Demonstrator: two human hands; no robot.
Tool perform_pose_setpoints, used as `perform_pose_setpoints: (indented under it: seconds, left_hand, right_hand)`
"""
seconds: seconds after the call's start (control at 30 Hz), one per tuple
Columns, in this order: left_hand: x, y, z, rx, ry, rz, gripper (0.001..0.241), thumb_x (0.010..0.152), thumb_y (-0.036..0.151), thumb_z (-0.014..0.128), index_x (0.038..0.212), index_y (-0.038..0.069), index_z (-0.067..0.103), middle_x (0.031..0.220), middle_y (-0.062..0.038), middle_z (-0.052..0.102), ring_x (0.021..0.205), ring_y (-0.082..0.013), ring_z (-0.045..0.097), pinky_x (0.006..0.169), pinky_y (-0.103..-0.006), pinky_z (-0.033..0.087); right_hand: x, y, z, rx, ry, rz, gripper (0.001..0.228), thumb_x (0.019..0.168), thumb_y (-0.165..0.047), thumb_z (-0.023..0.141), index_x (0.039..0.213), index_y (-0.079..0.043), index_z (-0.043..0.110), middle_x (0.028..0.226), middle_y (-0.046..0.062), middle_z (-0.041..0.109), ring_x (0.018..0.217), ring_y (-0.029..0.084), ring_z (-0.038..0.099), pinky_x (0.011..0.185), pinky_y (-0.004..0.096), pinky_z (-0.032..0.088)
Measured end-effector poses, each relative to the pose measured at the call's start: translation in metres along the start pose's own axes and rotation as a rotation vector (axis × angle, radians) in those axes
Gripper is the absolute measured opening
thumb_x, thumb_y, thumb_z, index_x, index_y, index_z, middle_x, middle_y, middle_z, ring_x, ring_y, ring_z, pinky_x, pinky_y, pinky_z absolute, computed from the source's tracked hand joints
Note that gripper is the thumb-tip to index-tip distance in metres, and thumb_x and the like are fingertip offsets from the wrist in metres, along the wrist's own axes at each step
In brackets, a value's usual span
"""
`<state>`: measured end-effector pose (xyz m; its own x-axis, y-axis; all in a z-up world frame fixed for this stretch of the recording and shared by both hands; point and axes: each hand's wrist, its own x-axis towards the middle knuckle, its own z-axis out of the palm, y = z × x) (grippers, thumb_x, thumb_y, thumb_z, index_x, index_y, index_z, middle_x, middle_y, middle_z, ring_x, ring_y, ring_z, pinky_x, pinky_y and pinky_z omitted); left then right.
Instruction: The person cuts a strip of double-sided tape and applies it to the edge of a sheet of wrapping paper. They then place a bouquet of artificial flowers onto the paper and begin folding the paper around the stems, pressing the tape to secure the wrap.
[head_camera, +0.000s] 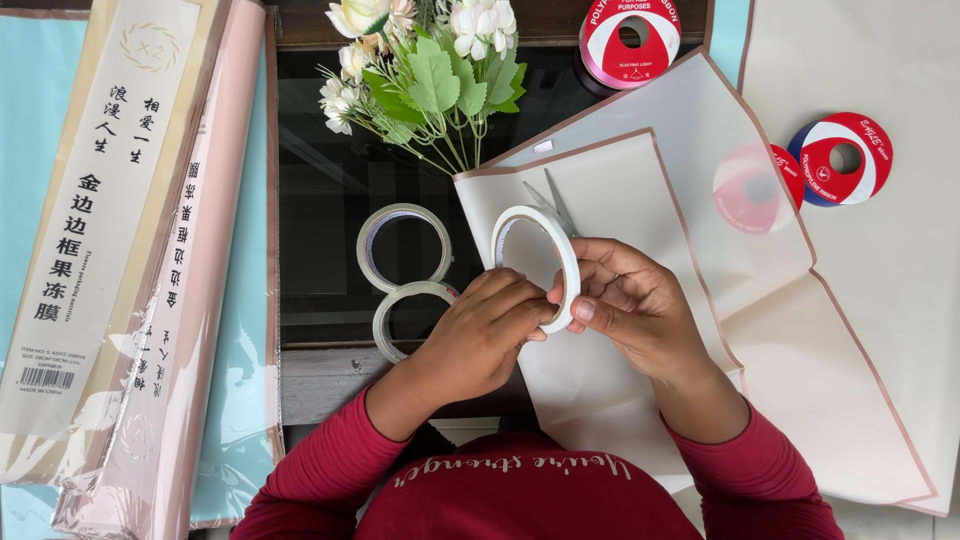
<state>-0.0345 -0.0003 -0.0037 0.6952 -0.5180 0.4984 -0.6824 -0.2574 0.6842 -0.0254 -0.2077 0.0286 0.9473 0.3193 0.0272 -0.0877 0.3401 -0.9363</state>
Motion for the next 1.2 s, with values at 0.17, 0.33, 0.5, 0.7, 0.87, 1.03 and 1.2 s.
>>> perform_pose_setpoints:
  seconds: [0.17,0.33,0.5,0.7,0.87,1.03,1.2]
  left_hand:
    - [0.006,0.011,-0.014,-0.167,-0.013,-0.012,0.023,0.107,0.021,0.048,0.107,0.006,0.064,0.088,-0.009,0.059,0.086,-0.0333,0.059,0.091,-0.0505,0.051]
    - [-0.002,0.000,0.003,-0.198,0.032,-0.018,0.024,0.107,0.029,0.049,0.104,0.008,0.062,0.082,-0.006,0.055,0.080,-0.0325,0.059,0.092,-0.0494,0.051]
    - [0.000,0.003,-0.002,-0.190,0.087,-0.005,0.028,0.106,0.031,0.049,0.103,0.007,0.063,0.083,-0.009,0.062,0.076,-0.0341,0.063,0.084,-0.0471,0.052]
    - [0.005,0.010,-0.012,-0.089,0.088,-0.008,0.027,0.106,0.030,0.048,0.102,0.008,0.064,0.078,-0.006,0.061,0.068,-0.0298,0.063,0.076,-0.0420,0.049]
    - [0.010,0.021,-0.024,0.026,0.072,0.018,0.024,0.106,0.026,0.051,0.105,0.009,0.067,0.077,-0.006,0.064,0.067,-0.0283,0.065,0.072,-0.0395,0.047]
    - [0.012,0.028,-0.029,0.060,0.049,0.018,0.023,0.106,0.024,0.050,0.105,0.010,0.068,0.076,-0.006,0.066,0.066,-0.0281,0.066,0.071,-0.0379,0.045]
    - [0.002,0.022,-0.019,-0.101,0.070,-0.028,0.021,0.106,0.025,0.051,0.104,0.011,0.067,0.076,-0.004,0.067,0.066,-0.0284,0.066,0.072,-0.0375,0.045]
  right_hand:
    - [0.001,-0.007,-0.006,-0.277,-0.085,-0.264,0.054,0.087,0.006,0.071,0.135,0.007,0.046,0.101,0.020,0.071,0.085,0.021,0.068,0.076,0.036,0.059]
    - [0.000,-0.008,0.012,-0.195,-0.086,-0.273,0.027,0.093,0.004,0.064,0.118,0.016,0.066,0.101,0.023,0.070,0.084,0.023,0.066,0.073,0.039,0.061]
    - [0.002,-0.011,0.020,-0.287,-0.087,-0.436,0.026,0.090,0.008,0.068,0.114,0.010,0.057,0.105,0.025,0.071,0.090,0.028,0.069,0.080,0.041,0.059]
    - [0.006,-0.012,0.006,-0.966,-0.002,-0.881,0.035,0.083,-0.002,0.082,0.112,0.009,0.065,0.112,0.025,0.071,0.095,0.039,0.072,0.080,0.048,0.062]
    - [0.013,-0.030,0.008,-1.033,-0.127,-0.985,0.045,0.085,0.000,0.079,0.123,0.009,0.055,0.112,0.023,0.074,0.090,0.036,0.076,0.074,0.044,0.064]
    - [0.019,-0.042,0.004,-1.055,-0.305,-1.069,0.039,0.089,0.008,0.071,0.124,0.008,0.056,0.116,0.022,0.072,0.080,0.034,0.075,0.063,0.039,0.063]
    - [0.020,-0.037,0.001,-0.868,-0.282,-0.925,0.039,0.086,0.014,0.072,0.121,0.012,0.058,0.108,0.019,0.075,0.082,0.034,0.078,0.068,0.041,0.065]
